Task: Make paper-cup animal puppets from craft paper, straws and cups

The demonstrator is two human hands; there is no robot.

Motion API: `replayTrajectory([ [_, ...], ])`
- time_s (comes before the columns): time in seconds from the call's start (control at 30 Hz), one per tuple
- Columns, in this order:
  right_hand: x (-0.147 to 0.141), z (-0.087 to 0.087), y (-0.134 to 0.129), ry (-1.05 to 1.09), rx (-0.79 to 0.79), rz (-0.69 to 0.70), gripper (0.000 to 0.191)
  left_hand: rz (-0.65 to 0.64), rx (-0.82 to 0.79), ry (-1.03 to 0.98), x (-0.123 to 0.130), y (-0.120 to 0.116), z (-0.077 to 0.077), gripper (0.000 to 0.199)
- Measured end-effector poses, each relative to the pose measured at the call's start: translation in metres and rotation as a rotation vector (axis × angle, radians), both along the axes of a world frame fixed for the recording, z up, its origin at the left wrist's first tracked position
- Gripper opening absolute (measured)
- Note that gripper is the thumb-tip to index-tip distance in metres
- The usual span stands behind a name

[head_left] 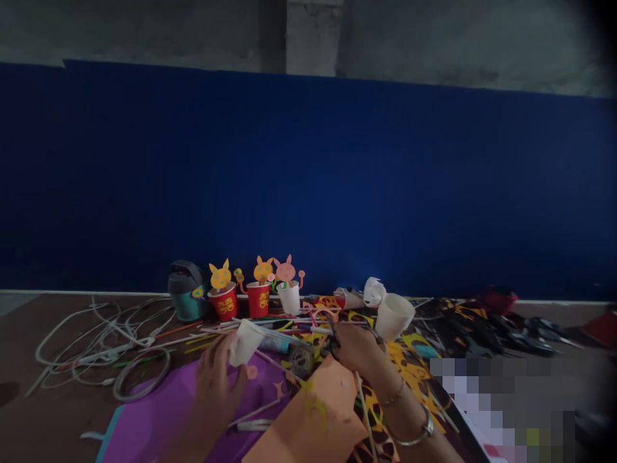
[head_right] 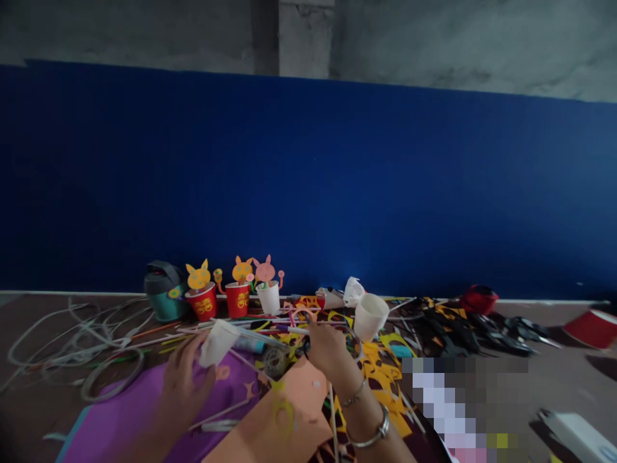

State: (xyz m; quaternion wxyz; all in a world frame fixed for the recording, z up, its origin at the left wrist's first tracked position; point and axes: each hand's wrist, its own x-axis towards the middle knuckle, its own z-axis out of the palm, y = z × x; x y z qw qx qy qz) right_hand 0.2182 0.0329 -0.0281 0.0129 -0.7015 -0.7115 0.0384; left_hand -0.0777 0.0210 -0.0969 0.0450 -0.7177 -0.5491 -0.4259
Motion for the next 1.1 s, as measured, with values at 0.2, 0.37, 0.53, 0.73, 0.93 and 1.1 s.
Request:
replayTrajectory([
  [0.2,-0.021,0.004,0.002,0.007,0.103,0.008,0.031,-0.035,-0.133,0.041,-0.007,0.006,-0.012,0.062],
  [0.37,-0.039,-0.015,0.008,0.150,0.185,0.200,0.026,0.016,-0.067,0.043,-0.007,0.004,-0.010,0.063],
  [0.53,-0.039,-0.034,0.010,0.163,0.174,0.214,0.027,0.048,-0.066,0.004,-0.004,0.000,-0.003,0.065],
  [0.73,-0.042,-0.029,0.009,0.151,0.125,0.182,0.026,0.082,-0.167,-0.034,-0.004,0.001,-0.005,0.069],
  [0.93,-0.033,-0.014,0.009,0.127,0.095,0.109,0.027,0.061,-0.261,-0.200,-0.007,0.005,-0.005,0.063],
  [1.1,0.002,0.002,0.011,0.104,0.035,-0.055,0.027,-0.054,-0.188,-0.521,-0.004,0.006,-0.002,0.071],
])
